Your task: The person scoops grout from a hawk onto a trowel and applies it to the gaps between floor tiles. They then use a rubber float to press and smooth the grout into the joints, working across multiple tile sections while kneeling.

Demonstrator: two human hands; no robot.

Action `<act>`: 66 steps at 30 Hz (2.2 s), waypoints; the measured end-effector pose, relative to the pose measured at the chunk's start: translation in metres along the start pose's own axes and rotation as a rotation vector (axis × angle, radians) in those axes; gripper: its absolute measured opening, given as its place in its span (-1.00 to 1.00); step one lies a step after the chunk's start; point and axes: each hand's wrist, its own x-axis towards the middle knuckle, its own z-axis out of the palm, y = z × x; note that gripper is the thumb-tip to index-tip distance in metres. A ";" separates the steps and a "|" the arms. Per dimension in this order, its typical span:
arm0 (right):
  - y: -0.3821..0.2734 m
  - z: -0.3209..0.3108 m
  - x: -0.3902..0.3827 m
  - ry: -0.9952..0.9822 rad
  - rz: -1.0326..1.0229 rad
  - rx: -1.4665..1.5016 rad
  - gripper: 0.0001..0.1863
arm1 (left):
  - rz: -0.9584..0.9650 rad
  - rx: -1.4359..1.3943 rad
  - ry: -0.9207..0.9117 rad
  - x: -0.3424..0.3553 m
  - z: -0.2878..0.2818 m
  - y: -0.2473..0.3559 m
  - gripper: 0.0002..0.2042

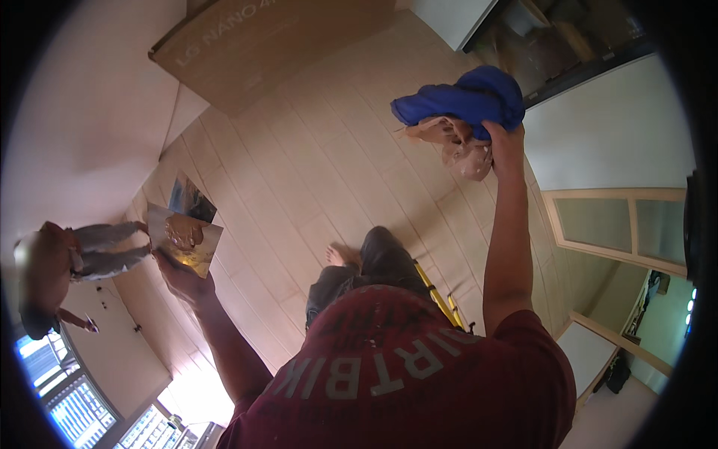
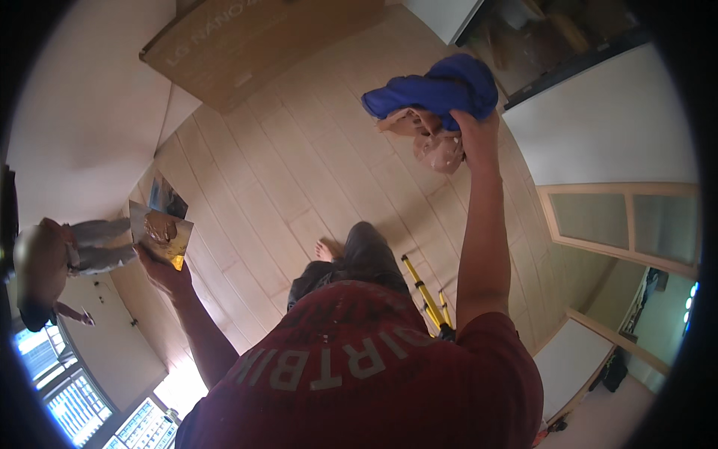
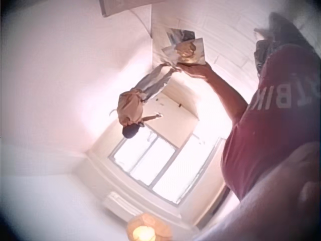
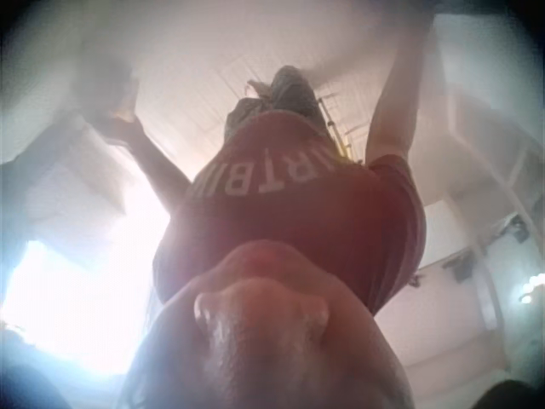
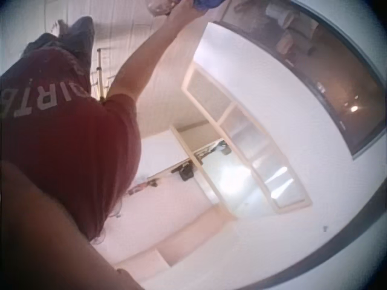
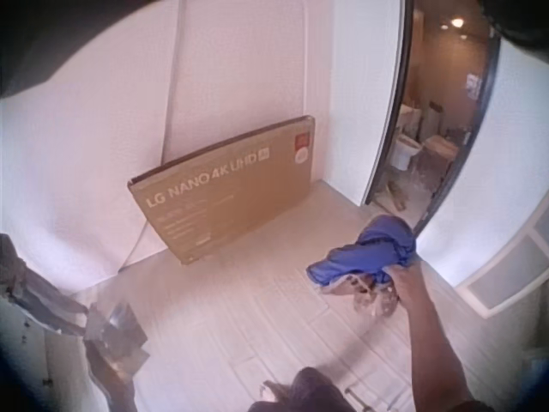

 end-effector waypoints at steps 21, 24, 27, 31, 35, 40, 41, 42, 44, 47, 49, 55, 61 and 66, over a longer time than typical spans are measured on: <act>-0.003 0.100 0.285 -0.313 0.107 0.066 -0.50 | 0.063 0.057 0.516 -0.121 0.073 -0.060 -0.44; -0.016 0.121 0.319 -0.391 -0.006 0.121 -0.52 | 0.079 0.029 0.482 -0.124 0.076 -0.067 -0.37; -0.032 0.144 0.348 -0.485 -0.134 0.032 -0.52 | 0.132 0.008 0.476 -0.132 0.073 -0.072 -0.33; 0.033 0.175 0.432 -0.613 -0.232 -0.272 -0.40 | 0.109 0.031 0.636 -0.155 0.083 -0.080 -0.35; 0.163 0.212 0.475 -0.605 -0.385 -1.024 -0.01 | 0.175 -0.080 0.720 -0.206 0.117 -0.099 -0.38; 0.196 0.180 0.458 -0.562 -0.425 -0.993 0.20 | 0.138 -0.018 0.931 -0.262 0.159 -0.110 -0.36; 0.184 0.177 0.458 -0.589 -0.411 -0.960 0.23 | 0.150 -0.030 0.918 -0.263 0.164 -0.112 -0.35; 0.171 0.167 0.454 -0.589 -0.450 -1.011 0.22 | 0.159 0.044 0.892 -0.268 0.166 -0.111 -0.36; 0.151 0.160 0.453 -0.585 -0.571 -1.038 0.20 | 0.162 0.024 0.878 -0.270 0.168 -0.113 -0.38; 0.157 0.165 0.452 -0.486 -0.814 -1.033 0.02 | 0.197 -0.264 0.646 -0.271 0.161 -0.117 -0.41; 0.176 0.174 0.451 -0.612 -0.962 -0.926 -0.15 | 0.199 0.023 0.909 -0.279 0.151 -0.121 -0.42; 0.168 0.192 0.459 -0.776 -0.769 -1.503 -0.10 | 0.377 -0.268 0.835 -0.341 0.113 -0.116 -0.51; 0.060 0.184 0.300 -0.813 -0.629 -1.373 -0.21 | 0.464 -0.261 1.192 -0.458 0.034 -0.077 -0.49; 0.063 0.173 -0.031 -1.960 -0.413 -0.320 -0.47 | 0.371 -0.352 1.269 -0.501 -0.059 -0.092 -0.48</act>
